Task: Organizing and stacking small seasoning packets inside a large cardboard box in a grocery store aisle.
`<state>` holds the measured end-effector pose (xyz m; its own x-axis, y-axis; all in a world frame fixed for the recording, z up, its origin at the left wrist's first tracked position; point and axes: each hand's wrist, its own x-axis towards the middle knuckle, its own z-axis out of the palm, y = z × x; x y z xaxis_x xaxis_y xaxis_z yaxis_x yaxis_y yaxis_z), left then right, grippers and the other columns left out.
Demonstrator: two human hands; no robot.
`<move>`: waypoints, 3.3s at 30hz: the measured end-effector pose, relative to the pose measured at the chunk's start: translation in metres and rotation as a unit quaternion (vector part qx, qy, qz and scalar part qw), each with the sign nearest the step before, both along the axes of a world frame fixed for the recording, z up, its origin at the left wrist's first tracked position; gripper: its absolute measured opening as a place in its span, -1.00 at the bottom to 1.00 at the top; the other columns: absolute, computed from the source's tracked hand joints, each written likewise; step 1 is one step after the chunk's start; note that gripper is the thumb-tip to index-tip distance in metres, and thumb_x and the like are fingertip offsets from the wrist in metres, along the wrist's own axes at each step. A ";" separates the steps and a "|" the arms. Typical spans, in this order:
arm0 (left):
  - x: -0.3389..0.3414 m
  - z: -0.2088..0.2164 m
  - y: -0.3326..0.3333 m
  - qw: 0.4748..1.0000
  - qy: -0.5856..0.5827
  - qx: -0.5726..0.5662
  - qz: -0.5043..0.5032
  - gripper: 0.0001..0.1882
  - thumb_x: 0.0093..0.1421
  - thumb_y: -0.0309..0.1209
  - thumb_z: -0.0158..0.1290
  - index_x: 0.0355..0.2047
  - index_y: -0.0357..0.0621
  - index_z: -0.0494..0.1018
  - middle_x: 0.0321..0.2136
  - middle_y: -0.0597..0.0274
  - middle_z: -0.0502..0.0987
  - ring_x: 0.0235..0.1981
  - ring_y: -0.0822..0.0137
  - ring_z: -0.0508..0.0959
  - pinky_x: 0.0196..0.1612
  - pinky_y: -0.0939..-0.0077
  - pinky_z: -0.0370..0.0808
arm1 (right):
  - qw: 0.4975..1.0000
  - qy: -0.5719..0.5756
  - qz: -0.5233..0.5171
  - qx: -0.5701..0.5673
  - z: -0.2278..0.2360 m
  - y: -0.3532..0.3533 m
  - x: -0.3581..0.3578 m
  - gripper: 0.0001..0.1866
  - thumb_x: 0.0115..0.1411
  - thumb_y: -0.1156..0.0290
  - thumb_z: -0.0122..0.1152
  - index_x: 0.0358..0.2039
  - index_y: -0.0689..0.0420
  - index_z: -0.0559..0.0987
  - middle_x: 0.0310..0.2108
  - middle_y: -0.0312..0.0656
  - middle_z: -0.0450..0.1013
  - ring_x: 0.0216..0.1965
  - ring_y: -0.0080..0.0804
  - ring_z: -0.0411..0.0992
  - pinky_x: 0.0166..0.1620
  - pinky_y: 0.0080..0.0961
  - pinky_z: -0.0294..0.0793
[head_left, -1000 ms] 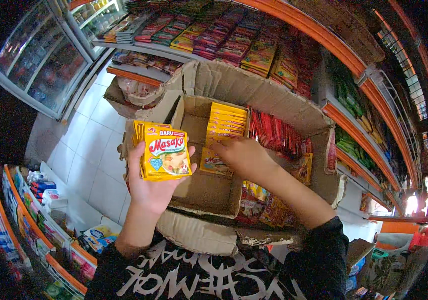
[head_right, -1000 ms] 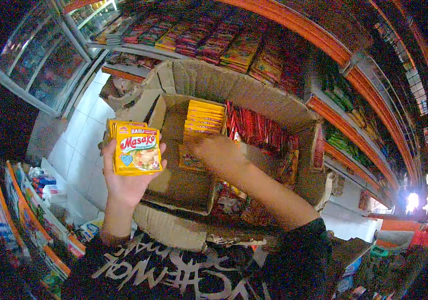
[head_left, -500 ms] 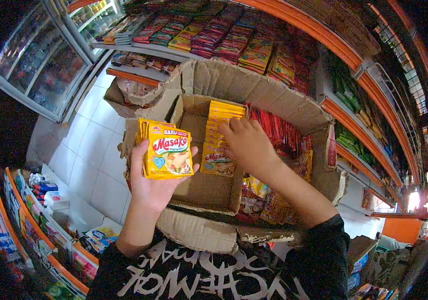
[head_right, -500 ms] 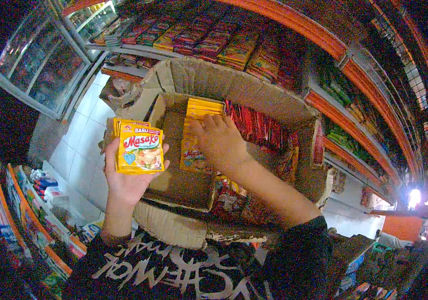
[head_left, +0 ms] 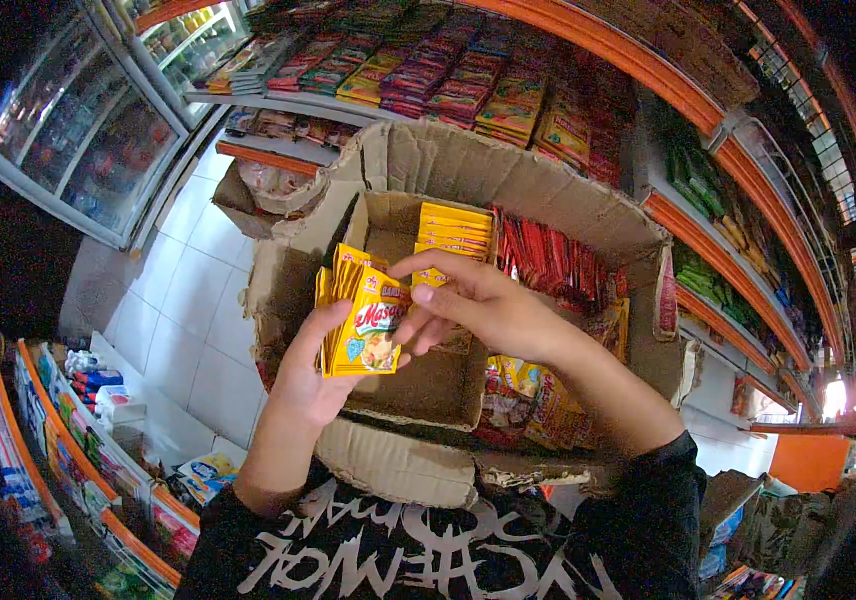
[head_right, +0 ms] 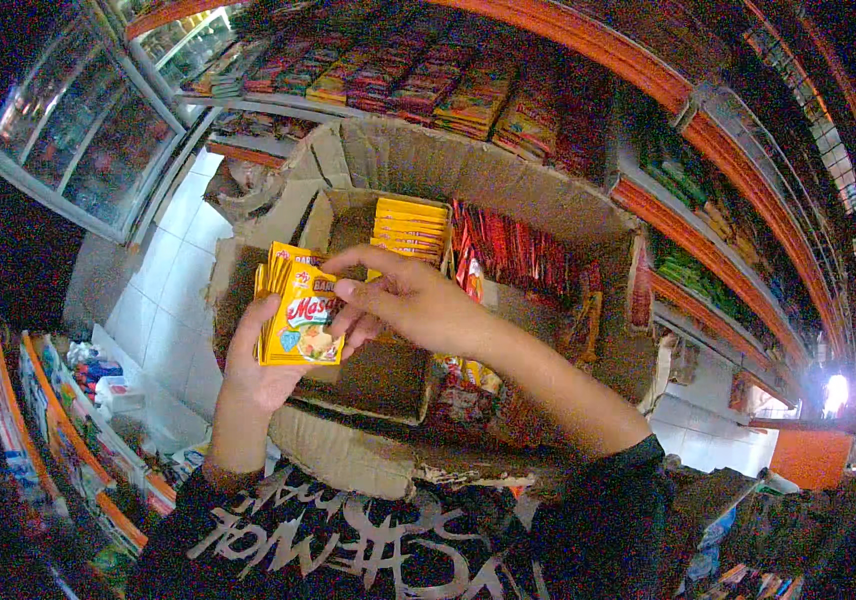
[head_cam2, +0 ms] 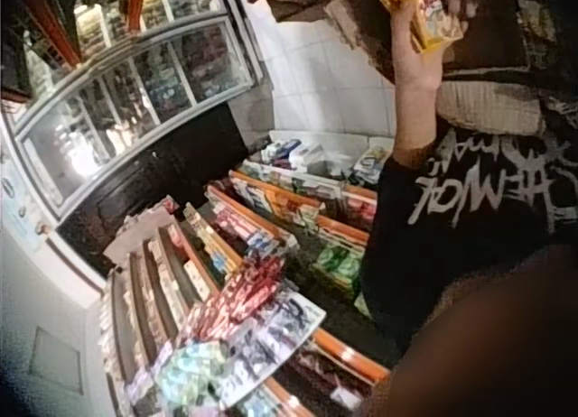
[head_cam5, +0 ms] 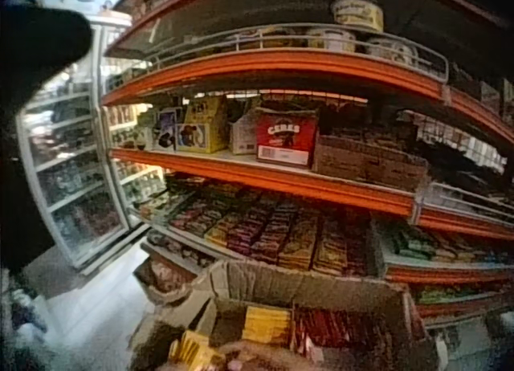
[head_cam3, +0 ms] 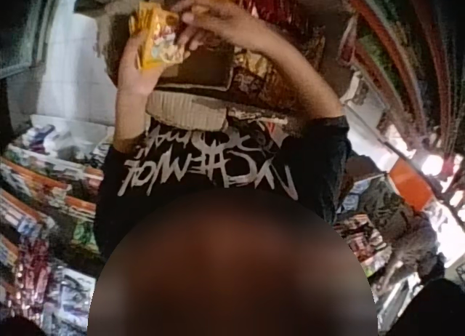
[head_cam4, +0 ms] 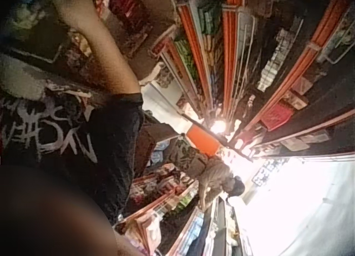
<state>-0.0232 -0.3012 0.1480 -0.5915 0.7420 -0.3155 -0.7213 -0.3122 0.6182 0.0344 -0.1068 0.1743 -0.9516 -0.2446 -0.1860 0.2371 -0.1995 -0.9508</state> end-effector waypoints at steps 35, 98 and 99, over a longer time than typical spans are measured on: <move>-0.008 0.006 -0.003 0.984 -0.076 0.161 0.021 -0.24 0.06 0.32 -0.27 0.18 0.24 0.12 0.09 0.00 0.26 0.03 0.03 0.34 0.01 -0.02 0.28 | 0.779 0.226 -0.126 0.571 0.045 0.064 0.027 -0.81 0.08 0.43 0.10 -0.26 0.15 0.53 -0.36 -0.03 0.47 -0.32 -0.05 0.46 -0.27 -0.29 0.44; -0.001 0.005 -0.003 0.987 -0.063 0.112 0.095 -0.34 0.10 0.09 -0.14 0.18 0.19 0.12 0.04 -0.05 0.29 -0.06 0.02 0.40 -0.05 0.07 0.34 | 0.634 0.224 0.113 0.732 -0.051 0.015 -0.001 -0.60 0.00 0.44 0.04 -0.08 0.09 0.37 -0.41 -0.08 0.47 -0.32 -0.12 0.47 -0.23 -0.21 0.45; -0.001 0.006 -0.005 0.987 -0.062 0.115 0.092 -0.35 0.10 0.09 -0.13 0.18 0.19 0.12 0.04 -0.05 0.29 -0.05 0.02 0.39 -0.05 0.07 0.34 | 0.634 0.226 0.114 0.730 -0.060 0.014 -0.003 -0.60 0.00 0.44 0.04 -0.08 0.09 0.37 -0.41 -0.08 0.47 -0.32 -0.12 0.47 -0.23 -0.21 0.45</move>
